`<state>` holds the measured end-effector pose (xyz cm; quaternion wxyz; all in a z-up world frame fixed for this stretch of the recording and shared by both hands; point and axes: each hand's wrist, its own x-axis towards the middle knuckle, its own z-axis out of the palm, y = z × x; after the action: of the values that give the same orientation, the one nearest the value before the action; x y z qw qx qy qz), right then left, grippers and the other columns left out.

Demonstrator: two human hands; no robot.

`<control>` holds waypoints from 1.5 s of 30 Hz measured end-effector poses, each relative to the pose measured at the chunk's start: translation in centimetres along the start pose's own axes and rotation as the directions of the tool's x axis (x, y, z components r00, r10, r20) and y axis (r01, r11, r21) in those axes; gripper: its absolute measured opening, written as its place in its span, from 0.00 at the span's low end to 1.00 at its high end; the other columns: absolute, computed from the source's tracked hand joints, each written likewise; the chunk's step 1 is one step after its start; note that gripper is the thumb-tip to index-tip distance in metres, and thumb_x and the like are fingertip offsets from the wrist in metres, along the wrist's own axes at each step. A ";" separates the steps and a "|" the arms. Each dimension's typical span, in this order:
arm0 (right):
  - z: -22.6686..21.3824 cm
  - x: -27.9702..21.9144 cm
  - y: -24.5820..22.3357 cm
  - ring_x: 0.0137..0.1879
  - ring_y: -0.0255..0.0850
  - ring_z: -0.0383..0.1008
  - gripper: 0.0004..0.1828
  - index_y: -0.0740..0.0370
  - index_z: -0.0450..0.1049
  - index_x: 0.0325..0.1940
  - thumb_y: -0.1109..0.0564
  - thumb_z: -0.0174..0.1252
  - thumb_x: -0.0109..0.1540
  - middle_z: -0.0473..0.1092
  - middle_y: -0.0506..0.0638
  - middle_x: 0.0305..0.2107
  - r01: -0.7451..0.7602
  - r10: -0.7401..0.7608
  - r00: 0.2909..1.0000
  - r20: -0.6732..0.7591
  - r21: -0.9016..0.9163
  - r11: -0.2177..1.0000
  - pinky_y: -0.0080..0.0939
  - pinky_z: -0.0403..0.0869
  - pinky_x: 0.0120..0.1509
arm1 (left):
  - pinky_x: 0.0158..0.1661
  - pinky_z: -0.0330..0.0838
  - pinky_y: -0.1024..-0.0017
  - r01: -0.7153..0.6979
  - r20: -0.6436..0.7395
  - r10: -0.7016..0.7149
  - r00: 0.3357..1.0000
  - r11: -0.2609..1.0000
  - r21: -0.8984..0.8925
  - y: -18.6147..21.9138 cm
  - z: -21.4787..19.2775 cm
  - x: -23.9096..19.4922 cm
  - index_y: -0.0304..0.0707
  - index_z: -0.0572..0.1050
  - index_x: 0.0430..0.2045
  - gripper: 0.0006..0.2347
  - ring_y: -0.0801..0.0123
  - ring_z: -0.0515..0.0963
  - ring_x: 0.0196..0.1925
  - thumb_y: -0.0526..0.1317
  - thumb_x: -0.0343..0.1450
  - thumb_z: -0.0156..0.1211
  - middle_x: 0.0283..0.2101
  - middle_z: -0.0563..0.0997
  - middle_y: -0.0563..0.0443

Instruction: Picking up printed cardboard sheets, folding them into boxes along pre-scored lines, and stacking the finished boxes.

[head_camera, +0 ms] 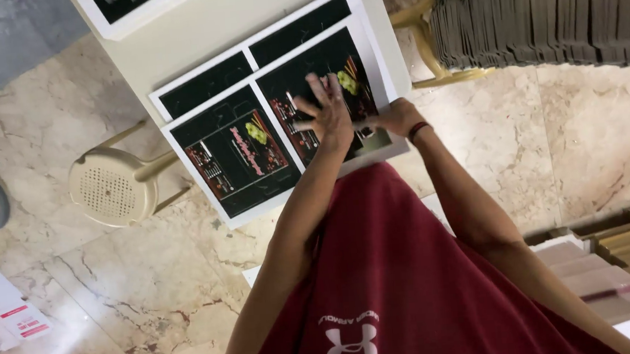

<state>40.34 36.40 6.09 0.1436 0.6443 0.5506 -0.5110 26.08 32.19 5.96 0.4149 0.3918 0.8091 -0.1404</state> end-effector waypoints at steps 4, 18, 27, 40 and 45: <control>-1.7 10.7 1.5 0.37 0.53 0.83 0.44 0.75 0.69 0.59 0.38 0.75 0.54 0.78 0.65 0.37 -0.079 -0.027 0.983 0.181 0.554 0.829 0.49 0.82 0.40 | 0.55 0.47 0.09 -0.356 0.033 0.374 0.927 0.846 0.397 -0.5 1.3 1.3 0.53 0.37 0.77 0.46 0.27 0.31 0.77 0.49 0.71 0.70 0.78 0.22 0.45; 0.6 5.9 -7.4 0.37 0.63 0.80 0.36 0.71 0.79 0.28 0.32 0.56 0.65 0.75 0.67 0.24 0.415 -0.450 0.893 -0.009 -0.372 0.830 0.54 0.80 0.40 | 0.50 0.45 0.06 -0.376 0.118 0.359 0.926 0.845 0.380 -0.2 1.8 0.8 0.40 0.47 0.76 0.42 0.21 0.20 0.73 0.50 0.71 0.68 0.79 0.37 0.40; -1.4 9.7 -0.4 0.46 0.64 0.79 0.38 0.66 0.82 0.41 0.25 0.66 0.57 0.78 0.65 0.36 0.295 -0.340 0.917 -0.207 -0.218 0.930 0.60 0.80 0.49 | 0.48 0.54 0.08 -0.413 0.026 0.446 0.895 0.802 0.431 -0.1 0.8 1.6 0.51 0.45 0.77 0.41 0.19 0.30 0.74 0.52 0.73 0.68 0.79 0.32 0.40; 20.5 -5.1 7.8 0.41 0.38 0.65 0.26 0.49 0.65 0.66 0.46 0.52 0.62 0.64 0.47 0.38 -0.216 -0.076 0.973 0.218 0.976 0.036 0.35 0.61 0.41 | 0.62 0.45 0.15 -0.628 0.377 0.536 0.756 0.431 0.648 -7.3 -4.5 3.1 0.69 0.32 0.77 0.54 0.23 0.24 0.73 0.39 0.64 0.74 0.72 0.13 0.50; 25.1 -6.3 -0.3 0.81 0.34 0.45 0.36 0.62 0.59 0.76 0.51 0.57 0.64 0.58 0.43 0.73 -0.464 0.007 0.864 0.504 0.800 -0.381 0.33 0.37 0.84 | 0.61 0.54 0.17 -0.636 0.394 0.538 0.745 0.396 0.662 -7.7 -4.5 3.0 0.70 0.26 0.76 0.61 0.20 0.22 0.72 0.53 0.60 0.80 0.70 0.10 0.47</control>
<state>28.34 14.21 0.42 -0.2491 0.5092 -0.2752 -0.7765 16.78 31.20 5.68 0.2773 0.7782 0.4531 -0.3349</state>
